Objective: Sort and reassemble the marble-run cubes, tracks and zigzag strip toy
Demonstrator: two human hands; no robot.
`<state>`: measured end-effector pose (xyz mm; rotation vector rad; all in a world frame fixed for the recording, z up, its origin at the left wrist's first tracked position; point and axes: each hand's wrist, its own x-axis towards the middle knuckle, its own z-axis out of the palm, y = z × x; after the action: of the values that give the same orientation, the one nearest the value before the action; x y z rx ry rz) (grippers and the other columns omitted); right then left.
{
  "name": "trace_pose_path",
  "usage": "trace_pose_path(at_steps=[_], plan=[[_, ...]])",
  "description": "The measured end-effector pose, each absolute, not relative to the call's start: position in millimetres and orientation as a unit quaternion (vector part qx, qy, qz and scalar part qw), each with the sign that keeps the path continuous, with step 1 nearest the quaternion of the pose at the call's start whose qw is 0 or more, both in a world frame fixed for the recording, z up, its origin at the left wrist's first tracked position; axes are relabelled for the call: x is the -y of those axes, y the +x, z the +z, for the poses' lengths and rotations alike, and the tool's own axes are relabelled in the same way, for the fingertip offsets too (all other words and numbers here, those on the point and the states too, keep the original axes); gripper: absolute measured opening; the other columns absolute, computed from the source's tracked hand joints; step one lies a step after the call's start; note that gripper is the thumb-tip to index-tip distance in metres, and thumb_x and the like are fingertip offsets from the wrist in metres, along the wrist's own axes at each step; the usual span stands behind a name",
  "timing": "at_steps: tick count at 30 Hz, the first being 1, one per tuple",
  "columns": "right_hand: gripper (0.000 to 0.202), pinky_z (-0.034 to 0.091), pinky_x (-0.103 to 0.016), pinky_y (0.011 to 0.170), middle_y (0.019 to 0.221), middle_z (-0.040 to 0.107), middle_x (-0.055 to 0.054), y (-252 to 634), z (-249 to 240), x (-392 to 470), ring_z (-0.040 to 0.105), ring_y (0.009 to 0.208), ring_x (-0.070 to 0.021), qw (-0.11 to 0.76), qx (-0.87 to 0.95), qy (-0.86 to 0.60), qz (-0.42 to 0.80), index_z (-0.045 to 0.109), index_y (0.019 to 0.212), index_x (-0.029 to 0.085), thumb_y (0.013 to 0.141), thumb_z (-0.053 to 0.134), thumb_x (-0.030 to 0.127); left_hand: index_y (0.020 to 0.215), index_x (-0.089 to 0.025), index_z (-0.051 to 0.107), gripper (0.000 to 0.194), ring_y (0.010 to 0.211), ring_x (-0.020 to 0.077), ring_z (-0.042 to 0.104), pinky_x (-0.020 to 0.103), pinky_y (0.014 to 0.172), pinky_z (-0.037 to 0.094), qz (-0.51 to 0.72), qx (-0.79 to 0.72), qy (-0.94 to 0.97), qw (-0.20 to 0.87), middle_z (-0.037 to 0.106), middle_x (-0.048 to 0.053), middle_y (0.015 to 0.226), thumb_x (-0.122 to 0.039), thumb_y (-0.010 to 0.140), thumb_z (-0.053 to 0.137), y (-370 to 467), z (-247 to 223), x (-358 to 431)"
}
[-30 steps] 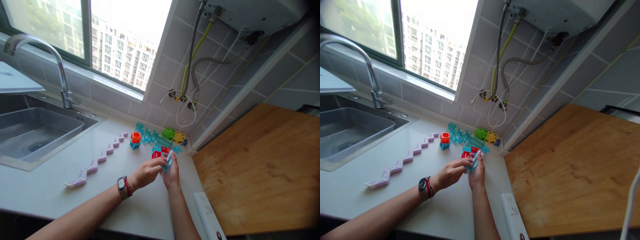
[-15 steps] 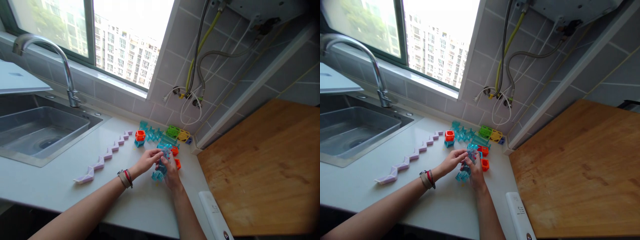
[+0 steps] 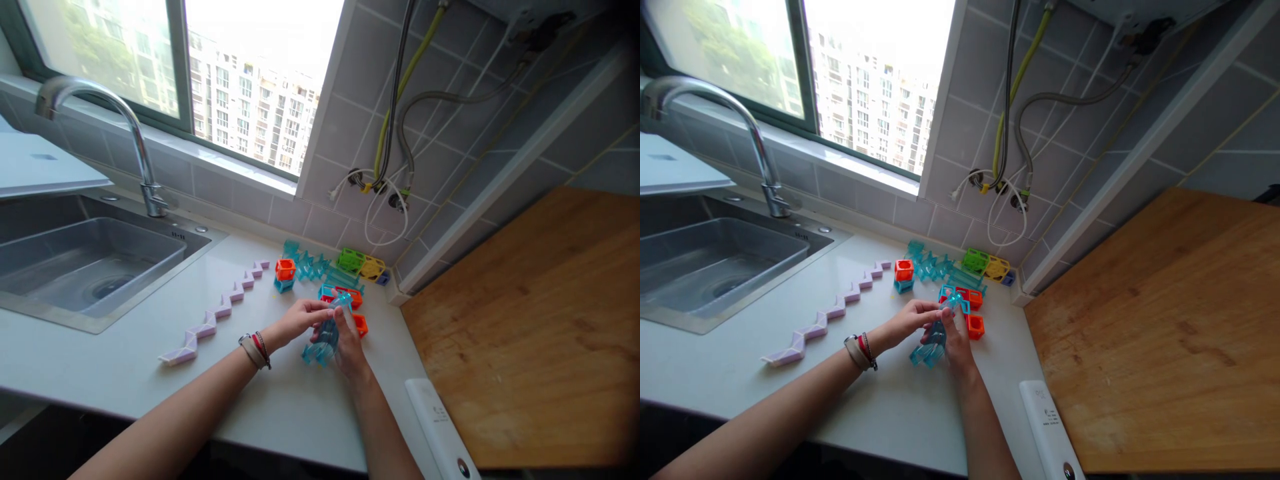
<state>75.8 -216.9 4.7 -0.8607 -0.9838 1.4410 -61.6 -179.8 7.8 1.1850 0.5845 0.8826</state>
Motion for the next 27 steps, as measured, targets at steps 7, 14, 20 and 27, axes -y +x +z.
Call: trace_pose_path(at_steps=[7,14,20,27], plan=[[0.068,0.056,-0.027,0.050,0.069,0.064,0.003,75.4,0.7,216.6,0.065,0.055,-0.0154,0.573,0.405,-0.355,0.618,0.056,0.126,0.024,0.078,0.069,0.071,0.093,-0.010,0.072,0.047,0.047,0.0076,0.048,0.019,0.046,0.039,0.379,-0.251,0.538,0.710,0.049,-0.004,0.056,-0.056,0.081,0.073,-61.8,0.8,177.4],[0.078,0.052,-0.029,0.043,0.055,0.060,-0.002,75.2,-10.3,209.0,0.064,0.050,-0.0196,0.542,0.362,-0.361,0.667,0.065,0.085,0.017,0.076,0.042,0.091,0.084,-0.012,0.067,0.045,0.051,0.0085,0.052,0.021,0.051,0.043,0.343,-0.243,0.549,0.722,0.055,-0.002,0.063,-0.056,0.079,0.074,-64.1,-2.0,176.2],[0.064,0.053,-0.028,0.045,0.062,0.065,-0.001,73.8,-1.8,212.2,0.065,0.051,-0.0180,0.553,0.368,-0.403,0.629,0.061,0.103,0.019,0.080,0.058,0.079,0.079,-0.012,0.062,0.046,0.050,0.0067,0.047,0.020,0.050,0.039,0.356,-0.247,0.533,0.727,0.052,-0.003,0.063,-0.057,0.081,0.072,-62.2,-2.2,177.2],[0.067,0.056,-0.030,0.050,0.068,0.068,0.002,71.2,-0.2,213.1,0.067,0.054,-0.0180,0.560,0.366,-0.378,0.640,0.052,0.127,0.023,0.081,0.066,0.070,0.075,-0.013,0.059,0.048,0.044,0.0053,0.034,0.019,0.043,0.027,0.387,-0.264,0.484,0.739,0.035,-0.009,0.053,-0.060,0.080,0.071,-59.5,2.8,180.4]])
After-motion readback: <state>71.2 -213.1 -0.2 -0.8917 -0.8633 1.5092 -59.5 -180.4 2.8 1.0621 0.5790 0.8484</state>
